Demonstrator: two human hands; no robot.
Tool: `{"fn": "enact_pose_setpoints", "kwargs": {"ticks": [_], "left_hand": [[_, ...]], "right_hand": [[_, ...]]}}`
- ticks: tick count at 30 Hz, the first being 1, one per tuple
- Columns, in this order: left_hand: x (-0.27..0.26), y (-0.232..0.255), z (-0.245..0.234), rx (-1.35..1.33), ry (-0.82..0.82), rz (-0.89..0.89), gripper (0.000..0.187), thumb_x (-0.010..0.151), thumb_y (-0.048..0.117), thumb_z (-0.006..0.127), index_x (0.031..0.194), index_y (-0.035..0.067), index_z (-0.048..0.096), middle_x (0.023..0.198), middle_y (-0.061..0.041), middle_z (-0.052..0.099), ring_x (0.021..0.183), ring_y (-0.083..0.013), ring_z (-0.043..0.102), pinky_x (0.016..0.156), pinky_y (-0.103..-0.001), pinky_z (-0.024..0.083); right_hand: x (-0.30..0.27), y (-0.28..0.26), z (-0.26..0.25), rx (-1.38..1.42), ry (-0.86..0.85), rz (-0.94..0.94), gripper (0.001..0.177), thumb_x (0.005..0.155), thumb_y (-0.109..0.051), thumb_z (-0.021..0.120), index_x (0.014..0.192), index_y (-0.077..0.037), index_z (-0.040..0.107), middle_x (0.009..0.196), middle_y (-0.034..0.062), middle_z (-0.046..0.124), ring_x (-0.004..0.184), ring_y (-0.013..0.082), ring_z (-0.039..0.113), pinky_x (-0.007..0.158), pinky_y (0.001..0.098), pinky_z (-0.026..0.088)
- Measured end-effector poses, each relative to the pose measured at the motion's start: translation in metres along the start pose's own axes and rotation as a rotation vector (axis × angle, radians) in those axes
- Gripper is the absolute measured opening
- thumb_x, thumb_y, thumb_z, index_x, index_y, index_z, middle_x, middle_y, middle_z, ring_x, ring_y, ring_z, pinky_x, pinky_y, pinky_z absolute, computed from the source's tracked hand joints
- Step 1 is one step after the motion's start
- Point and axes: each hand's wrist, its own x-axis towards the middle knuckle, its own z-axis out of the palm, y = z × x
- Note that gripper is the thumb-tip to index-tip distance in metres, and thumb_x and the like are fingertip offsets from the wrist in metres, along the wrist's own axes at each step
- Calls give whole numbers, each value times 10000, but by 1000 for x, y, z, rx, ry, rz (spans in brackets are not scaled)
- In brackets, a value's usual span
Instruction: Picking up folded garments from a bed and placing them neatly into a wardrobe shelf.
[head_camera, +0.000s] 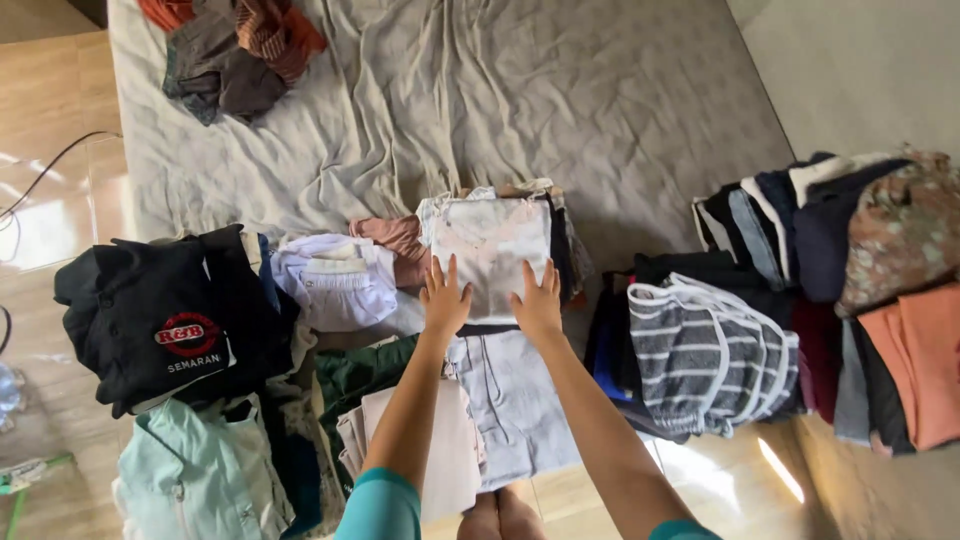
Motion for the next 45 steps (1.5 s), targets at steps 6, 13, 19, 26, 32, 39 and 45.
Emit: {"fn": "enact_pose_setpoints", "kwargs": {"ticks": [6,13,19,26,32,39,45], "left_hand": [[3,0,9,-15,84,22,712,1041,469,429,1649,262,122,1687,-188,89,1550,-409,146,1146,-602,305],[40,-34,29,-307,300,115,745,950,339,620,1585,173,269,1531,-232,324,1276,-409,479,984,-516,498],[75,-61,39,-556,240,161,879,895,355,694,1575,71,215,1617,-148,285,1407,-325,310,1138,-446,285],[46,-28,-20,-818,-152,-271,1059,867,433,722,1618,168,24,1669,-90,251,1525,-304,293,1222,-405,282],[17,-16,-47,-897,-276,-281,1108,862,328,740,1610,154,-59,1448,-98,623,1304,-206,633,1126,-335,438],[22,-41,-27,-510,-358,-358,794,868,530,728,1450,59,463,1425,-111,615,1252,-286,628,1011,-376,531],[5,-31,-62,-794,-314,-495,959,794,389,840,1508,86,276,1442,-133,542,1211,-277,633,916,-326,542]], "right_hand": [[16,26,34,94,79,13,773,922,-304,685,1599,-223,321,1643,286,133,1486,533,213,1195,591,347],[21,14,14,226,16,94,727,947,-273,638,1584,-330,293,1681,160,65,1486,453,230,1117,554,438],[38,18,17,250,61,119,656,956,-233,632,1540,-351,357,1684,87,112,1467,380,254,1067,543,455],[46,6,-1,330,-42,325,907,905,-248,745,1607,-400,192,1552,133,291,1419,333,399,997,490,526],[33,2,3,230,-6,344,848,962,-254,641,1610,-409,117,1523,89,409,1096,343,677,751,494,614],[4,6,1,318,133,395,574,961,-149,592,1503,-269,445,1454,87,449,1360,273,396,880,458,591],[11,35,6,494,73,509,711,885,-255,725,1528,-229,423,1450,100,473,1273,253,584,1024,442,548]]}}
